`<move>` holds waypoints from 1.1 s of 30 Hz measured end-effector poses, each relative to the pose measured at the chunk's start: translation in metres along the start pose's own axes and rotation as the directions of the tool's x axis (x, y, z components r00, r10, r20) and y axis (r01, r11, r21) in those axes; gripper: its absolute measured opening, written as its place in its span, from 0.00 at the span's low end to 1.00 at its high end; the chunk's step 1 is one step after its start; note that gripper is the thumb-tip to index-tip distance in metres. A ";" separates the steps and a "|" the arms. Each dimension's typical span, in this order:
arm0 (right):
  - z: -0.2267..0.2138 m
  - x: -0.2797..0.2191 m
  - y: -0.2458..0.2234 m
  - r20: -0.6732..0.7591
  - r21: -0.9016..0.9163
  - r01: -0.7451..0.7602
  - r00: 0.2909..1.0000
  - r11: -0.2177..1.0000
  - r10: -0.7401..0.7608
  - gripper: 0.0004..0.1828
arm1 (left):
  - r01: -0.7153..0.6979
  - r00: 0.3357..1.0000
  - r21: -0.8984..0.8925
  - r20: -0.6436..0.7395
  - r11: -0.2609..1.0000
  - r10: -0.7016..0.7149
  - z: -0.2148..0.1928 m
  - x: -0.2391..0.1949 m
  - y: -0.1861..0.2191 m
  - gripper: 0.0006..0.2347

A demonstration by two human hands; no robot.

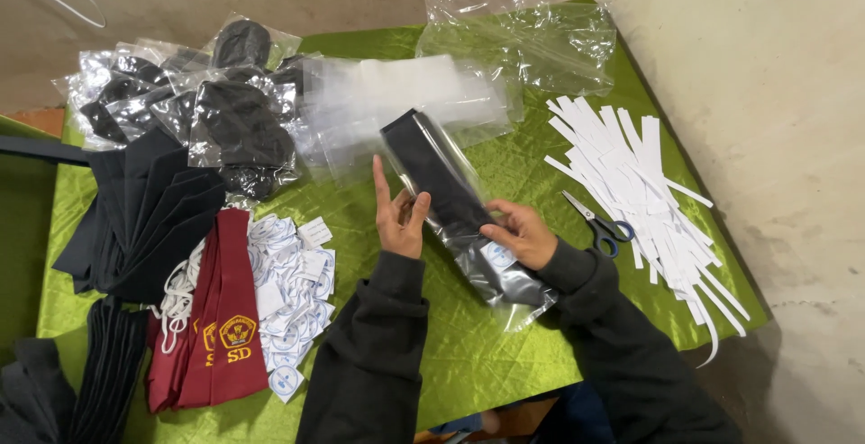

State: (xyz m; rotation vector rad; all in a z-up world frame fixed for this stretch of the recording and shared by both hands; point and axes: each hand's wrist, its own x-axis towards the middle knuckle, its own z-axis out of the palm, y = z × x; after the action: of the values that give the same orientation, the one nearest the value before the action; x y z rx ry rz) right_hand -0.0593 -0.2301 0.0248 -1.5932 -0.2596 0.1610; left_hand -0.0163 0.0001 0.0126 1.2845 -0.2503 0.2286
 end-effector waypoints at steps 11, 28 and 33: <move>-0.243 -0.059 -0.039 -0.218 -0.232 -0.087 0.975 0.969 0.035 0.18 | 0.052 0.996 0.181 0.056 0.982 -0.063 0.005 -0.001 -0.003 0.30; -0.155 -0.109 -0.129 -0.623 -0.782 -0.623 0.781 -0.015 0.039 0.32 | -0.027 0.997 0.443 0.075 0.896 -0.008 0.006 -0.009 -0.028 0.22; -0.076 -0.127 -0.052 -0.244 -0.925 -0.077 0.871 0.371 -0.427 0.19 | -0.302 0.945 0.466 0.033 0.832 0.325 0.009 -0.015 0.003 0.09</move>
State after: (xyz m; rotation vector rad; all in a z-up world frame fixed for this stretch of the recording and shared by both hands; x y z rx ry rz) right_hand -0.1651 -0.3361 0.0730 -2.6655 -0.1471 -0.6890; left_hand -0.0323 -0.0079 0.0128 1.7116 -0.3825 0.6323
